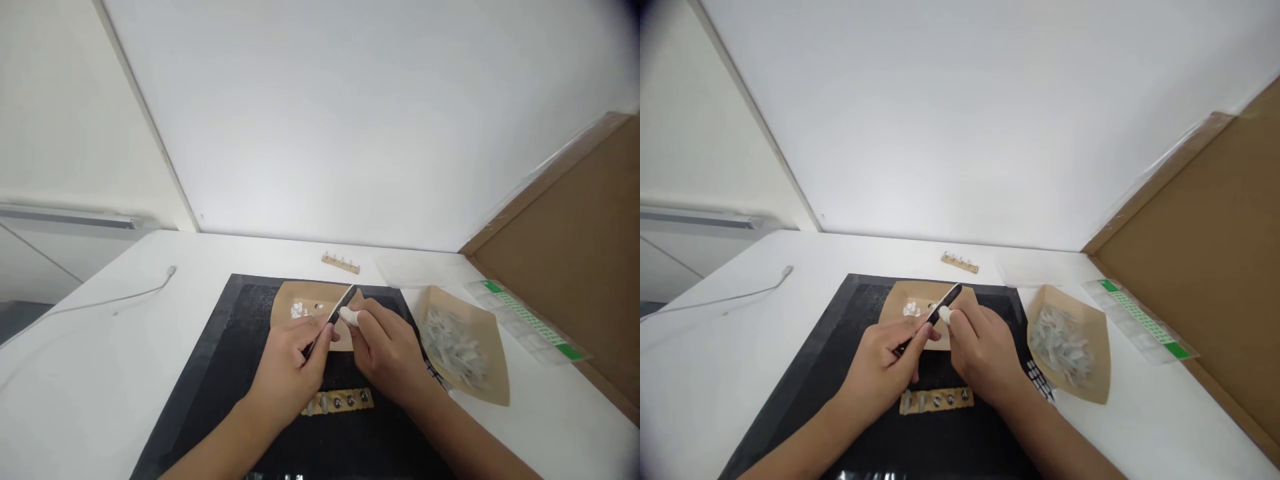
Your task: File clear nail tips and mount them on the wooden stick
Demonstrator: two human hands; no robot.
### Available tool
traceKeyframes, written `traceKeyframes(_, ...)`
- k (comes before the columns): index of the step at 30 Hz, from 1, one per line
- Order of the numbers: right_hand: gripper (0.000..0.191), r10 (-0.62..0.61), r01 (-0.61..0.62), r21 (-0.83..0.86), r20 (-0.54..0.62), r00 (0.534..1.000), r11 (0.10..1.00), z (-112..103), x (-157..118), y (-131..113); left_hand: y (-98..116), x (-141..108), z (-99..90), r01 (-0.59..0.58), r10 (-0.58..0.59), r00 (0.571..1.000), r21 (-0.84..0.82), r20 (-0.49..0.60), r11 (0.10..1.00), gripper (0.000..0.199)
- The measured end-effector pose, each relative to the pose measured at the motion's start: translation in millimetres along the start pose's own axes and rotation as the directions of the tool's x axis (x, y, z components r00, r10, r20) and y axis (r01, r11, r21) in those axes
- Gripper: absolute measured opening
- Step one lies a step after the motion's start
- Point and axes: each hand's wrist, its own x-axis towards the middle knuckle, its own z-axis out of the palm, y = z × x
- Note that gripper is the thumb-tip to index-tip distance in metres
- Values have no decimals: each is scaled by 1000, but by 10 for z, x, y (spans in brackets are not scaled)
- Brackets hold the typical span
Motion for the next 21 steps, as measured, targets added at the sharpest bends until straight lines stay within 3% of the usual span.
traceKeyframes(10, 24, -17, 17, -12, 26, 1000, 1000, 63, 11, -14, -3, 21, -21, -161, 164, 986, 71, -33, 984, 25)
traceKeyframes(13, 24, 48, -50, -64, -39, 998, 997, 62, 26, -7, 12, 18, -21, -170, 173, 985, 88, -28, 982, 25)
traceKeyframes(18, 25, 3, -2, -78, 24, 1000, 997, 82, 49, -19, 15, 8, -29, -166, 170, 985, 145, -20, 976, 25)
traceKeyframes(21, 25, 63, -63, -72, -8, 998, 995, 88, 62, -35, 15, 12, -35, -168, 176, 984, 153, -37, 974, 25)
